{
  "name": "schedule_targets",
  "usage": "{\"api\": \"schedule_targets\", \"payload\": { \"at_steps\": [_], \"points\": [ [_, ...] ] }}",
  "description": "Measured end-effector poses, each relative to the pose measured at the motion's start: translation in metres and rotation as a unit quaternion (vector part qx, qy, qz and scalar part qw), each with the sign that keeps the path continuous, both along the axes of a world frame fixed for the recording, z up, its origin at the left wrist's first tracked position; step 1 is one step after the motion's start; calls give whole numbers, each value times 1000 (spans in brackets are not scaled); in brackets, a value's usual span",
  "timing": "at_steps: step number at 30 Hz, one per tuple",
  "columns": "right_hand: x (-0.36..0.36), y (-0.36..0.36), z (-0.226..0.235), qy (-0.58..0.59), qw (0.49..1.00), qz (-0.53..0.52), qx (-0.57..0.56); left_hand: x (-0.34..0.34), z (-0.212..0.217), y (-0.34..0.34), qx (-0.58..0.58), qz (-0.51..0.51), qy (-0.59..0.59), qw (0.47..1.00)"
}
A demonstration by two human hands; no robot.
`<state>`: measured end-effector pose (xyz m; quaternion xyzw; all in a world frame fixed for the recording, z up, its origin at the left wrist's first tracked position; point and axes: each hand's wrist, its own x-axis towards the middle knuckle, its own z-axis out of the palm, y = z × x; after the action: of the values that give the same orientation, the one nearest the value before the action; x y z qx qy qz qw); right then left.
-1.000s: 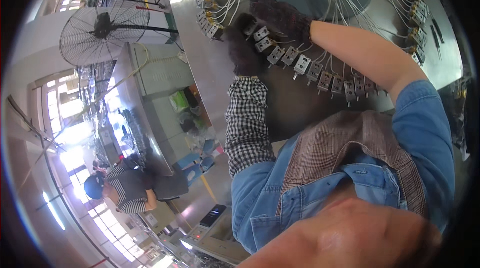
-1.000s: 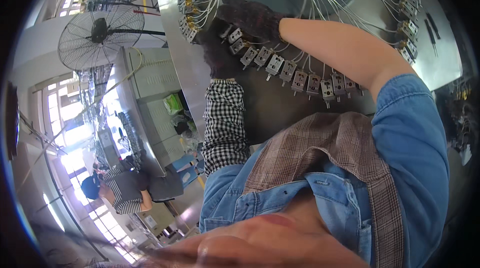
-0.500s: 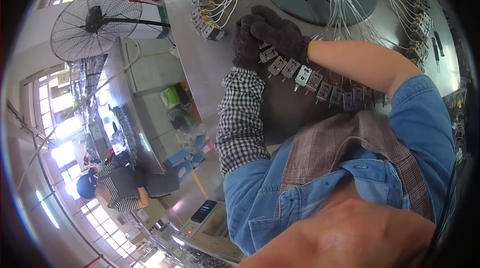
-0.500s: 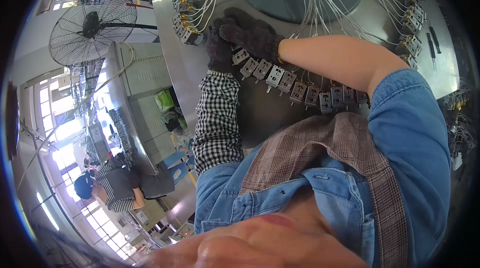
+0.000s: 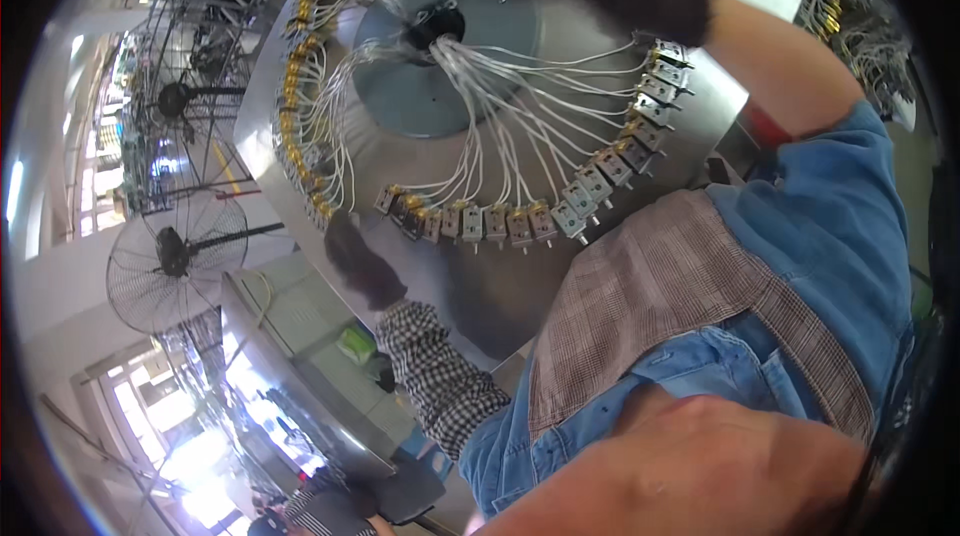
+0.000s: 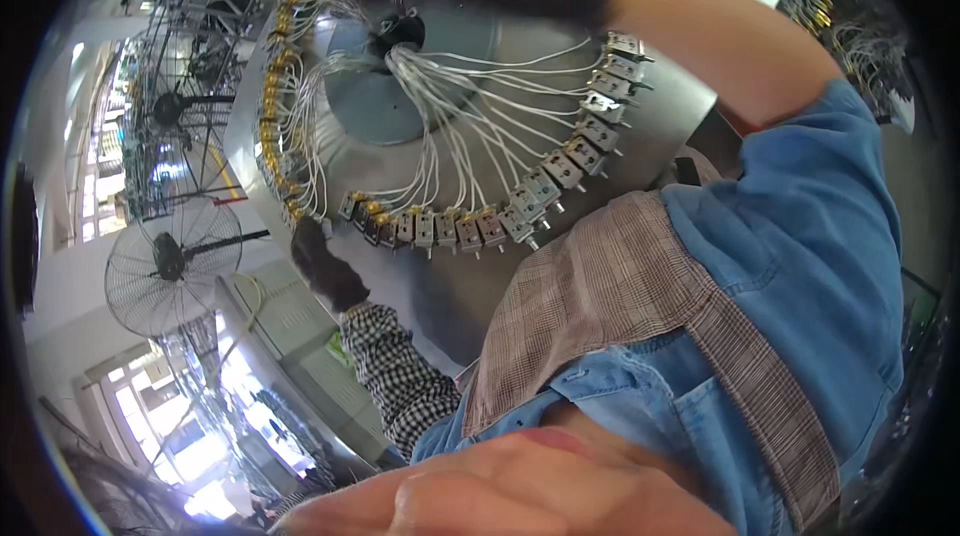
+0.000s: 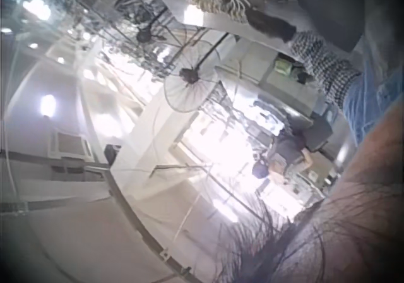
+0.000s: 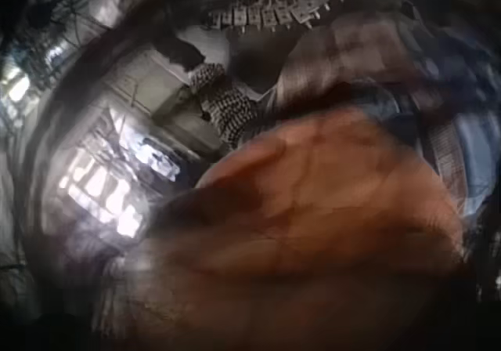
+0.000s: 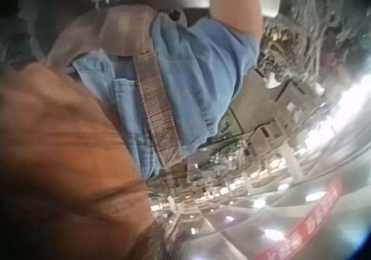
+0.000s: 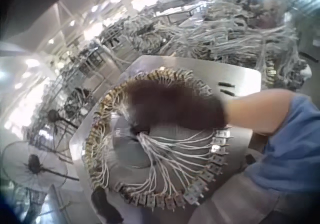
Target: Arranging wires and securing clips on a large industrial motor stator.
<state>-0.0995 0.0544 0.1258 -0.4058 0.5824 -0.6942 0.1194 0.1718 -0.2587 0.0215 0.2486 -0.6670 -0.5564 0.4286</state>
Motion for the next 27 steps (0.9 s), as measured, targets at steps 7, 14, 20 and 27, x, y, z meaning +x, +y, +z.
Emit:
{"api": "schedule_targets", "payload": {
  "at_steps": [7, 14, 20, 27],
  "points": [
    [-48, 201, -39, 137, 815, -392, 405, -73, 80, 84, -177, -190, -111, 959],
    [-77, 208, -83, 221, 677, -390, 584, -183, 107, 272, -345, -451, -190, 801],
    [-116, 228, -116, 332, 711, -306, 540, -297, 57, 410, -576, -457, -392, 553],
    [-150, 279, -130, -35, 886, -364, 284, -354, 38, 447, -429, -346, -581, 599]
  ]
}}
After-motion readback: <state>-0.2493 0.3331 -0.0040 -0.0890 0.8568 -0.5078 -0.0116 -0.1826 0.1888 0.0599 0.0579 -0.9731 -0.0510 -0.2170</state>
